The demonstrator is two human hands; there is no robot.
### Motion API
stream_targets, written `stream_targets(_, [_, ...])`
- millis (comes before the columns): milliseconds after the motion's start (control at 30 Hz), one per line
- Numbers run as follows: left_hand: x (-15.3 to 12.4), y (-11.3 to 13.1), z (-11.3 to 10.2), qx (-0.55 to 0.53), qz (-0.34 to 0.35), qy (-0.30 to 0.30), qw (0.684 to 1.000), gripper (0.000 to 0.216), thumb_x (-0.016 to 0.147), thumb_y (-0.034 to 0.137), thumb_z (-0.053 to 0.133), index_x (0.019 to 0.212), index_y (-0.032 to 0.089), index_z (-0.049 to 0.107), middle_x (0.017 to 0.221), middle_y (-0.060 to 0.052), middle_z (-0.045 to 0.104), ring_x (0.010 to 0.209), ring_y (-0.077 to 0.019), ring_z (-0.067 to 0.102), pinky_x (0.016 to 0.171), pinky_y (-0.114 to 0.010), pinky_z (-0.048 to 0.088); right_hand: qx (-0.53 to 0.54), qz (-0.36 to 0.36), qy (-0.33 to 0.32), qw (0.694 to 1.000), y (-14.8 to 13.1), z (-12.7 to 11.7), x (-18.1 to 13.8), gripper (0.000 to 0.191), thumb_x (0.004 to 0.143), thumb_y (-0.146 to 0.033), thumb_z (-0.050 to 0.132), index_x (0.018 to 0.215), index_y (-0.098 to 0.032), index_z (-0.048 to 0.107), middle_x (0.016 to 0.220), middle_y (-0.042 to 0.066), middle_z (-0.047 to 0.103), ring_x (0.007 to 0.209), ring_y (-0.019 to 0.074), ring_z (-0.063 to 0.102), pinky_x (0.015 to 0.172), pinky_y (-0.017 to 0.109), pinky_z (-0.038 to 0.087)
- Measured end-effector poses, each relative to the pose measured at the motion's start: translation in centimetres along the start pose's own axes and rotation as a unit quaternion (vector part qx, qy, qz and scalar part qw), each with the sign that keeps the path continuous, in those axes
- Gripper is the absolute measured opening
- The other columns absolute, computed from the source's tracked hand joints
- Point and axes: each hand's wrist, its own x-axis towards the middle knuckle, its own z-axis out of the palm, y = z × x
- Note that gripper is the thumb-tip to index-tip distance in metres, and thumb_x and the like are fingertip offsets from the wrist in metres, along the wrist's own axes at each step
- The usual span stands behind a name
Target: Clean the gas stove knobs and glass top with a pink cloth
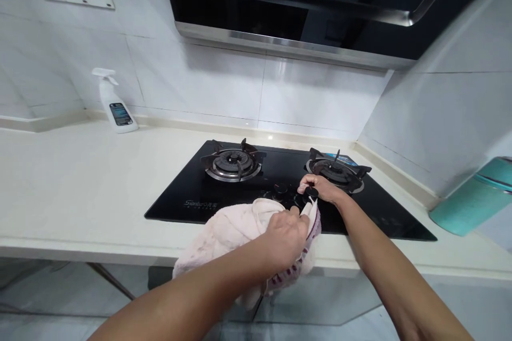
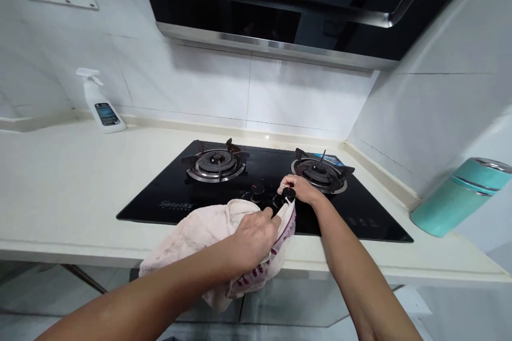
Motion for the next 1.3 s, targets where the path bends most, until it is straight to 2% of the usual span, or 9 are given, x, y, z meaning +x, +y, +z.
stream_targets(100, [-0.9, -0.5, -1.0, 0.019, 0.011, -0.01, 1.0, 0.027, 0.087, 0.008, 0.05, 0.113, 0.014, 0.059, 0.109, -0.013, 0.062, 0.1, -0.0283, 0.064, 0.084, -0.04, 0.052, -0.019, -0.004, 0.014, 1.0, 0.4, -0.5, -0.5, 0.031, 0.071, -0.048, 0.072, 0.072, -0.019, 0.064, 0.078, 0.0, 0.057, 0.072, 0.0146, 0.051, 0.067, 0.028, 0.043])
stream_targets(233, [-1.7, -1.0, -1.7, 0.034, 0.017, -0.021, 0.999, 0.027, 0.086, 0.009, 0.051, 0.112, 0.013, 0.061, 0.103, -0.013, 0.064, 0.091, -0.0284, 0.065, 0.076, -0.039, 0.052, -0.048, 0.003, 0.038, 0.998, 0.9, -1.4, -2.1, 0.025, 0.067, -0.043, 0.071, 0.072, -0.019, 0.065, 0.081, 0.0, 0.053, 0.075, 0.0155, 0.049, 0.07, 0.029, 0.041])
stream_targets(333, [-2.5, -1.4, -2.0, 0.039, 0.016, -0.02, 0.999, 0.028, 0.086, 0.009, 0.052, 0.112, 0.014, 0.061, 0.1, -0.013, 0.065, 0.087, -0.0283, 0.066, 0.074, -0.04, 0.052, -0.059, 0.007, 0.043, 0.997, 1.0, -1.8, -4.1, 0.028, 0.07, -0.046, 0.071, 0.071, -0.02, 0.061, 0.078, -0.001, 0.052, 0.075, 0.0166, 0.049, 0.071, 0.029, 0.041])
stream_targets(433, [-3.7, -2.1, -2.0, 0.039, 0.005, -0.039, 0.998, 0.026, 0.086, 0.011, 0.054, 0.11, 0.014, 0.063, 0.1, -0.012, 0.066, 0.085, -0.0279, 0.067, 0.074, -0.04, 0.053, -0.086, 0.005, 0.038, 0.996, 0.7, -1.6, -5.8, 0.031, 0.074, -0.051, 0.071, 0.071, -0.021, 0.062, 0.081, 0.001, 0.059, 0.084, 0.0199, 0.052, 0.079, 0.032, 0.042])
stream_targets(600, [-4.8, -2.9, -1.8, 0.024, 0.0, -0.02, 1.0, 0.022, 0.094, 0.018, 0.048, 0.109, 0.017, 0.065, 0.1, -0.01, 0.067, 0.084, -0.0258, 0.067, 0.074, -0.038, 0.053, -0.104, -0.004, 0.035, 0.994, 0.0, -1.2, -6.7, 0.032, 0.077, -0.052, 0.069, 0.071, -0.022, 0.063, 0.083, 0.002, 0.062, 0.086, 0.0206, 0.053, 0.081, 0.032, 0.041])
stream_targets(700, [-4.1, -2.6, -1.7, 0.018, 0.01, -0.025, 0.999, 0.027, 0.093, 0.017, 0.049, 0.116, 0.016, 0.062, 0.103, -0.011, 0.065, 0.084, -0.0258, 0.067, 0.073, -0.038, 0.053, -0.088, 0.001, 0.04, 0.995, 0.2, -1.1, -6.5, 0.029, 0.079, -0.049, 0.063, 0.071, -0.021, 0.058, 0.08, 0.001, 0.062, 0.079, 0.0186, 0.053, 0.073, 0.03, 0.041])
stream_targets(900, [-2.1, -1.9, -0.9, 0.021, 0.042, -0.005, 0.999, 0.032, 0.085, 0.014, 0.054, 0.117, 0.016, 0.059, 0.106, -0.011, 0.062, 0.088, -0.0272, 0.066, 0.074, -0.038, 0.052, -0.178, 0.058, 0.131, 0.974, 1.0, -0.3, -4.8, 0.018, 0.083, -0.038, 0.055, 0.074, -0.023, 0.059, 0.075, 0.0, 0.064, 0.073, 0.0176, 0.054, 0.069, 0.028, 0.039])
stream_targets(1133, [0.6, -1.4, 0.7, 0.013, 0.028, 0.054, 0.998, 0.033, 0.095, 0.016, 0.045, 0.127, 0.017, 0.055, 0.111, -0.012, 0.06, 0.093, -0.0259, 0.065, 0.078, -0.037, 0.05, -0.248, 0.131, 0.193, 0.94, 0.4, 0.3, -2.1, 0.023, 0.092, -0.047, 0.057, 0.085, -0.026, 0.066, 0.077, 0.002, 0.067, 0.073, 0.0194, 0.056, 0.065, 0.029, 0.03])
stream_targets(1300, [0.8, -1.1, 0.5, 0.017, 0.02, 0.042, 0.999, 0.029, 0.097, 0.016, 0.043, 0.12, 0.014, 0.06, 0.108, -0.013, 0.064, 0.099, -0.0273, 0.066, 0.083, -0.038, 0.05, -0.251, 0.134, 0.199, 0.938, -0.2, 0.7, -2.3, 0.022, 0.092, -0.046, 0.058, 0.086, -0.027, 0.066, 0.078, 0.002, 0.067, 0.074, 0.0204, 0.057, 0.065, 0.029, 0.03])
